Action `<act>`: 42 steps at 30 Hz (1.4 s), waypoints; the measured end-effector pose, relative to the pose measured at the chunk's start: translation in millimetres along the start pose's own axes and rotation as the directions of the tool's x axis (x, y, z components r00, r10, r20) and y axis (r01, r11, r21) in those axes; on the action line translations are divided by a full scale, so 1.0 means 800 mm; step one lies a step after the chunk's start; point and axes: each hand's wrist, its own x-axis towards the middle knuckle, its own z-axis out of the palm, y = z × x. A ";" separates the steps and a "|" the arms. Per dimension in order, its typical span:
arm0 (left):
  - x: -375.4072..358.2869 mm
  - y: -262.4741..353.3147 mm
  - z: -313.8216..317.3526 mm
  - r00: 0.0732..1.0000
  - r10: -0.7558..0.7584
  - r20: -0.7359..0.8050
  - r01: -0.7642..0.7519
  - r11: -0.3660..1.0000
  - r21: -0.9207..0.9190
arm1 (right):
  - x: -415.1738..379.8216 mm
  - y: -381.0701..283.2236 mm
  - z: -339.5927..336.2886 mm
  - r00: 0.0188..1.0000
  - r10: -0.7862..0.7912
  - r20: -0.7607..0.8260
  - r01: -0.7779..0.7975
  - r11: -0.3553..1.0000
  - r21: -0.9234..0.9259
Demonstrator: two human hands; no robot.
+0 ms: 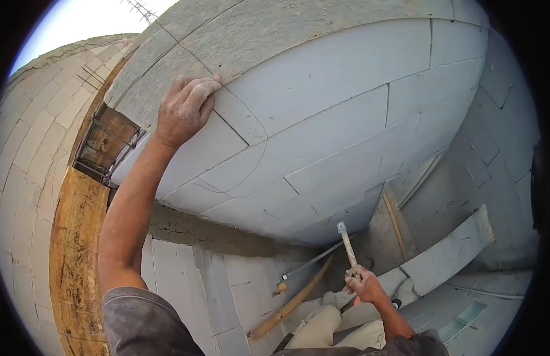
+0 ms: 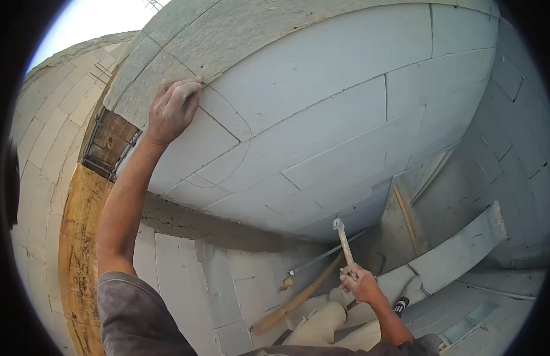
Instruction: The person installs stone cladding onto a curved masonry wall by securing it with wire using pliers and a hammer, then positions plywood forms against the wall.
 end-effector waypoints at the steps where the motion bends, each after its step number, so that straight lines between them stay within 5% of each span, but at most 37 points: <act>1: -0.004 -0.004 0.004 0.999 0.018 -0.049 -0.018 1.000 0.001 | 0.010 -0.051 0.010 0.997 -0.023 -0.073 0.028 0.997 0.070; 3: -0.011 -0.005 0.008 0.995 -0.018 -0.094 0.017 1.000 -0.017 | 0.048 -0.179 0.038 0.896 -0.398 -0.197 0.415 0.909 0.048; 7: -0.016 -0.005 0.005 0.998 -0.047 -0.044 0.045 0.997 -0.056 | 0.104 -0.343 0.093 0.587 -0.742 -0.324 0.773 0.633 -0.048; 12: -0.013 -0.006 -0.001 0.998 -0.042 -0.055 0.035 0.991 -0.126 | 0.205 -0.438 0.160 0.231 -0.865 -0.446 0.884 0.378 -0.275; 20: -0.017 -0.007 0.002 0.996 -0.040 -0.074 0.033 0.994 -0.101 | 0.240 -0.477 0.221 0.180 -0.827 -0.533 0.882 0.375 -0.285; 26: -0.019 -0.012 0.007 0.996 -0.036 -0.082 0.031 0.997 -0.068 | 0.245 -0.487 0.218 0.248 -0.841 -0.481 0.954 0.299 -0.032; 29: -0.019 -0.009 0.009 0.994 -0.055 -0.094 0.049 0.997 -0.062 | 0.244 -0.482 0.212 0.299 -0.836 -0.459 0.930 0.363 -0.055; 35: -0.017 -0.007 0.008 0.989 -0.051 -0.136 0.044 0.998 -0.055 | 0.245 -0.458 0.206 0.304 -0.774 -0.556 0.684 0.583 -0.438; 38: -0.015 -0.008 0.007 0.988 -0.050 -0.145 0.040 0.996 -0.075 | 0.260 -0.454 0.214 0.146 -0.810 -0.567 0.515 0.552 -0.656; 42: -0.015 -0.010 0.006 0.987 -0.037 -0.156 0.025 0.997 -0.077 | 0.266 -0.452 0.209 0.216 -0.812 -0.541 0.544 0.561 -0.624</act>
